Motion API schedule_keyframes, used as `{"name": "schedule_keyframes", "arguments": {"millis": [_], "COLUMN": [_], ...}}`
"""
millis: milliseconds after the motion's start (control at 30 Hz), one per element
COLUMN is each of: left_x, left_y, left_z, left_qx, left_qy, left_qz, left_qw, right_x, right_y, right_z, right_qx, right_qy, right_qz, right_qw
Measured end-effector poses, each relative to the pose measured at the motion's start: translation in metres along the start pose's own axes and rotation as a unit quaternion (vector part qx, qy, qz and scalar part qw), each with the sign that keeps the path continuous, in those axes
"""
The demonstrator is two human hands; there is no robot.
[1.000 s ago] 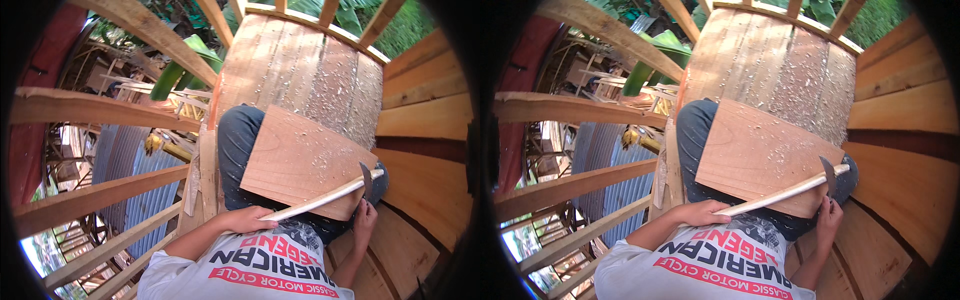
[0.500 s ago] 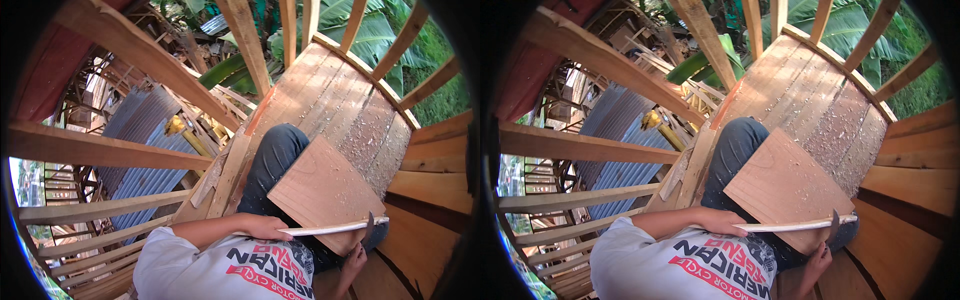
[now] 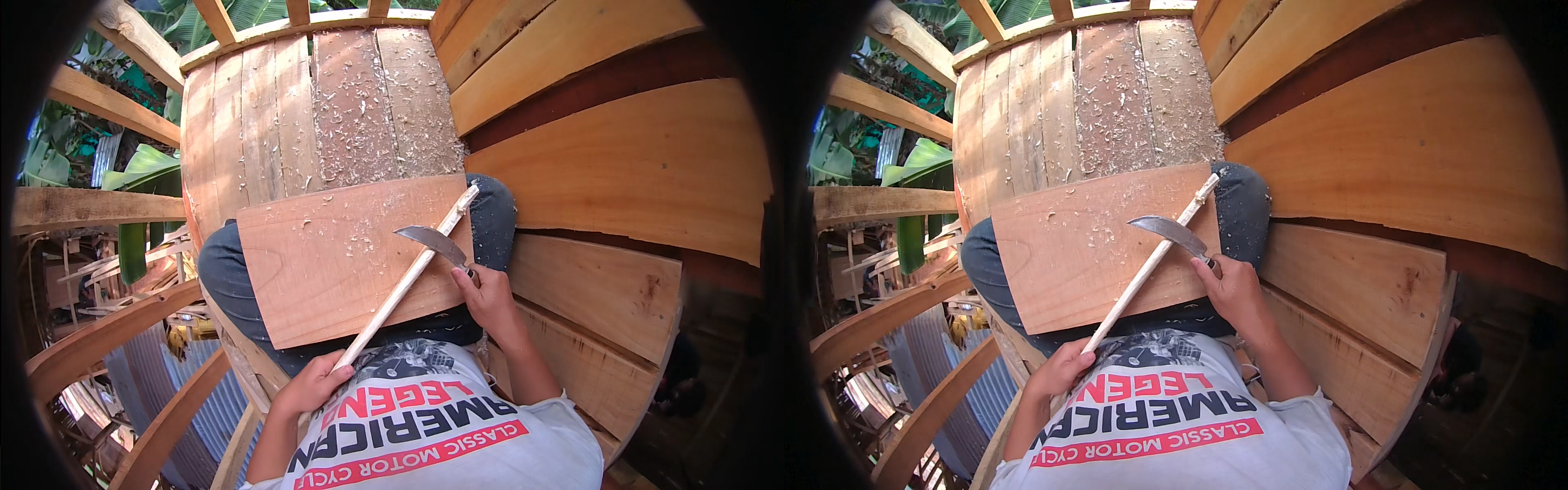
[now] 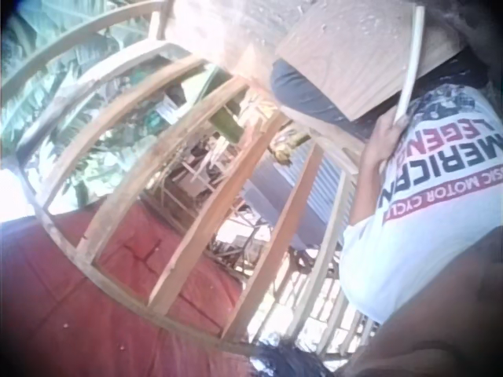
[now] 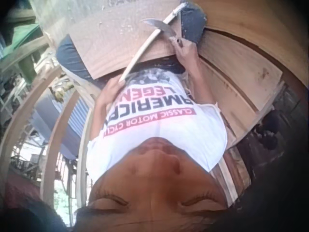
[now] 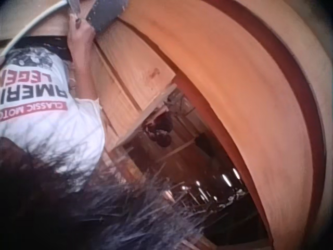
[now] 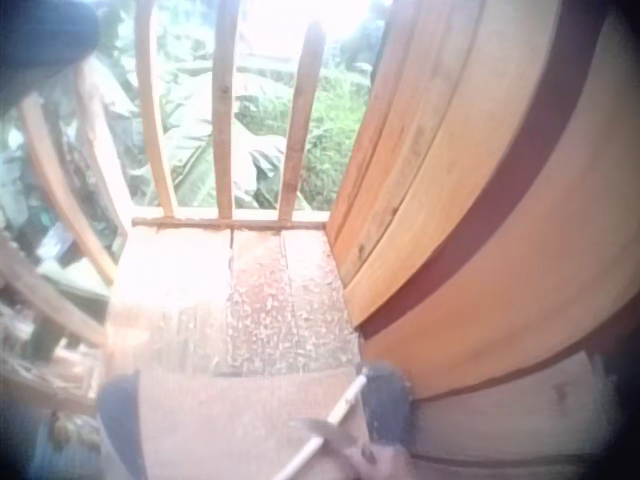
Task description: The person sits cross-legged on a wooden floor and uses a curved knife to shave and shape a long, thin piece of light-colored wood. They hold the wood against a flat board on their lap and repeatedly scrape the surface to remove thin shavings, refining the wood's shape.
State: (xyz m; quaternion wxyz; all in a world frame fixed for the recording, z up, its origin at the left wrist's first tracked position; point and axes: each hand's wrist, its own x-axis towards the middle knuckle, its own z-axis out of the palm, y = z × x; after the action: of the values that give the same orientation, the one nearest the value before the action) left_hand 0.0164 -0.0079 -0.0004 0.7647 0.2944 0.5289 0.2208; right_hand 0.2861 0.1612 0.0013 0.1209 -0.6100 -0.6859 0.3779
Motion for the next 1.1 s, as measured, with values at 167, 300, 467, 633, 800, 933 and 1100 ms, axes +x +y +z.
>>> {"name": "schedule_keyframes", "arguments": {"millis": [167,300,467,633,800,933,1100], "left_x": [-0.005,-0.004,0.003,-0.013,-0.056,-0.048,-0.061], "left_y": [-0.019,-0.018,-0.016,0.021,0.073,0.140,0.116], "left_z": [-0.003,-0.005,-0.007,-0.008,-0.014,-0.007,-0.031], "left_qx": [0.008,-0.015,-0.065,-0.030,0.224,0.399,0.305], "left_qy": [0.007,0.004,-0.027,-0.033,0.030,-0.015,0.022], "left_qz": [0.023,0.019,0.036,-0.083,0.101,0.213,0.222], "left_qw": [1.000,1.000,0.997,0.996,0.969,0.892,0.926], "right_x": [0.014,0.017,0.020,0.011,-0.019,-0.047,-0.029], "right_y": [0.012,0.005,0.008,0.008,-0.035,-0.030,-0.058], "right_z": [-0.007,-0.009,-0.004,-0.017,-0.050,-0.076,-0.096], "right_qx": [-0.009,-0.044,-0.101,-0.099,0.031,0.220,0.010], "right_qy": [0.045,0.069,0.109,0.127,0.263,0.367,0.375], "right_qz": [0.035,0.029,0.022,0.010,-0.101,-0.138,-0.152], "right_qw": [0.998,0.996,0.989,0.987,0.959,0.893,0.914]}}
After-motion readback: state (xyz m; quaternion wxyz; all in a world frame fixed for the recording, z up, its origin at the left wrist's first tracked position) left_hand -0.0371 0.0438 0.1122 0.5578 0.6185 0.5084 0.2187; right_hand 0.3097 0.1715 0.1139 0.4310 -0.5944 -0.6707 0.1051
